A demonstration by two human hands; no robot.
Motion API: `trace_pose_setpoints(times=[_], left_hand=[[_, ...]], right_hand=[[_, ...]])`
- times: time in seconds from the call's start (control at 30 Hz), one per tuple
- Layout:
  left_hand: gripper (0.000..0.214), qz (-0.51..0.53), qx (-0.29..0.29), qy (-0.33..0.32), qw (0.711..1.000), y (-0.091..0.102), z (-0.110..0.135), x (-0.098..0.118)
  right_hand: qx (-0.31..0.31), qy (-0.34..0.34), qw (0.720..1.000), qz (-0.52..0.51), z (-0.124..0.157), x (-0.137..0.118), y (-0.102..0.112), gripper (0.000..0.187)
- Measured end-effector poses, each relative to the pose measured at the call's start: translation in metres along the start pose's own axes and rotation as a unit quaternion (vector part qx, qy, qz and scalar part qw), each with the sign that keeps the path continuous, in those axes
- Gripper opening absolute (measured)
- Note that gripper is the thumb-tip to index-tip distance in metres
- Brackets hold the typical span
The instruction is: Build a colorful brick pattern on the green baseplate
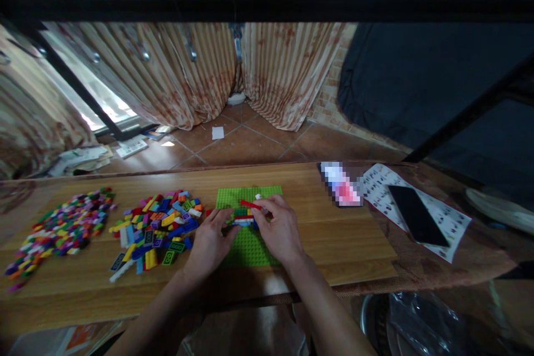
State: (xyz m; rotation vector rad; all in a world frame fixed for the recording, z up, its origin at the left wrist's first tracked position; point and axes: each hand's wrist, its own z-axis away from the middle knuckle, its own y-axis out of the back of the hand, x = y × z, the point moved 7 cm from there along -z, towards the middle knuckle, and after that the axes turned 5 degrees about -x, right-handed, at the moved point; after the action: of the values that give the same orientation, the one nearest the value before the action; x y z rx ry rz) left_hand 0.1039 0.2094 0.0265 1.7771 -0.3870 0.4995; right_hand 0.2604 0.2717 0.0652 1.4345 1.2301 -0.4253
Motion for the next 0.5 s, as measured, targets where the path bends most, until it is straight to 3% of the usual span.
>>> trace_pose_setpoints(times=[0.27,0.5], left_hand=[[0.032,0.012,-0.005,0.009,1.000,-0.003,0.001,0.001],[0.031,0.018,-0.009,0.012,1.000,-0.003,0.002,0.004]], right_hand=[[0.003,-0.002,1.000,0.011,0.000,0.007,-0.001,0.020],[0.063,-0.117,0.990,-0.049,-0.002,0.041,0.003,0.025]])
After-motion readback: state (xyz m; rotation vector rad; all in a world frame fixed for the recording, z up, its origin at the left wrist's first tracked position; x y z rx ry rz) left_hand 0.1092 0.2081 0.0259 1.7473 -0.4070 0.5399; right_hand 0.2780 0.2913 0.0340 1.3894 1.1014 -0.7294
